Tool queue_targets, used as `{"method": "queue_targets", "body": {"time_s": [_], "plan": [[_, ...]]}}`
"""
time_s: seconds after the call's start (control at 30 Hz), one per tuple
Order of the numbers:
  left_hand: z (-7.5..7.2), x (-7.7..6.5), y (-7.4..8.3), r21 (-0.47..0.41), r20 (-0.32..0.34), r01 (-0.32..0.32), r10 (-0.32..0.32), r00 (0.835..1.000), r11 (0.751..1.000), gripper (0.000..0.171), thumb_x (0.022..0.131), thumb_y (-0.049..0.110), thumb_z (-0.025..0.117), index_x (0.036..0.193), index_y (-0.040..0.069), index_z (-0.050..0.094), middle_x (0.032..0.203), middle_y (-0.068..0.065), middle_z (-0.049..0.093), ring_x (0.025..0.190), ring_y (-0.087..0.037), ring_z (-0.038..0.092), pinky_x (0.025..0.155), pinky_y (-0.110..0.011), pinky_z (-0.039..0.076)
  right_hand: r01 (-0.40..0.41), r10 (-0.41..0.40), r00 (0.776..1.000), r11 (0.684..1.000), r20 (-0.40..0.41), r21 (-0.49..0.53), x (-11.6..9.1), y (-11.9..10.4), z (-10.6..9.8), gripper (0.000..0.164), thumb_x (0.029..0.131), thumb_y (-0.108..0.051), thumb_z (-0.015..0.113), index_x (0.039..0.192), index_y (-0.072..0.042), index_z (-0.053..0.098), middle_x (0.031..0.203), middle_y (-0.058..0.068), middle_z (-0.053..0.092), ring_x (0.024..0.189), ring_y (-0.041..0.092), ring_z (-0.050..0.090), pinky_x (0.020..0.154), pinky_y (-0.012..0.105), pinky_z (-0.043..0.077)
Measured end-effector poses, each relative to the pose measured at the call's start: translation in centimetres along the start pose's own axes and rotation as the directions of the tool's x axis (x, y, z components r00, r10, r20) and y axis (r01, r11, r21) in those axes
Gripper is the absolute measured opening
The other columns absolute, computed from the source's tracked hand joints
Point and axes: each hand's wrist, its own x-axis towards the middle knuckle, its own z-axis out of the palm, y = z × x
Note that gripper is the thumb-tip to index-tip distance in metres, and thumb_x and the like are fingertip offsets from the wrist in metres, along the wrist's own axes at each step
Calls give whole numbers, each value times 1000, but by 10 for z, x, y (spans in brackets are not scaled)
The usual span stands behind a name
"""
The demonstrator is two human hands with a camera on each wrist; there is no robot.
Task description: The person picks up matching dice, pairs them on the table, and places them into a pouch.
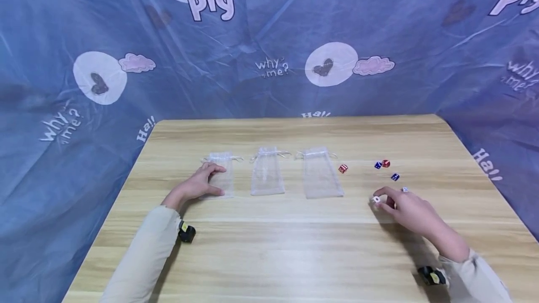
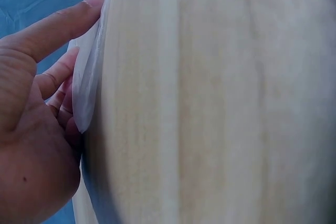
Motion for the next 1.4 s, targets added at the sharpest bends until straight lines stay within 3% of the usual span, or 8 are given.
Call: {"method": "queue_targets", "body": {"time_s": [0.27,0.53,0.8,1.17,1.4], "plan": [[3,2,1,-26,21,17,-16,1000,1000,67,76,20,82,134,10,50,139,-18,35,130,-37,31,113,-56,24,79,-79,997,996,1,46,8,-26,9,20,90,-20,66,109,-17,65,65,-13,48,53,-2,37,49,21,32],[1,3,2,-14,23,28,-27,999,1000,65,77,19,81,134,10,50,142,-18,32,133,-38,30,113,-56,24,165,-172,983,981,68,102,18,-58,18,20,90,-20,66,110,-17,65,66,-14,48,54,-2,37,50,20,33],[-1,4,2,-15,24,35,-35,999,999,66,77,18,81,135,10,50,143,-18,31,133,-38,29,113,-56,24,239,-264,951,958,160,162,29,-85,35,15,90,-19,64,105,-23,64,66,-17,50,56,-3,40,53,20,35],[-1,3,4,6,14,31,-32,999,999,66,77,20,81,135,13,50,140,-14,35,133,-35,32,113,-56,25,371,-408,889,908,207,197,42,-117,52,15,90,-19,64,105,-22,65,74,-17,58,62,-4,43,55,19,37],[0,1,2,-10,13,25,-24,1000,1000,65,77,20,81,134,12,51,140,-15,34,134,-37,31,114,-57,24,408,-427,884,904,193,127,45,-126,61,15,89,-20,65,104,-23,65,77,-14,61,65,-2,47,56,22,40]]}}
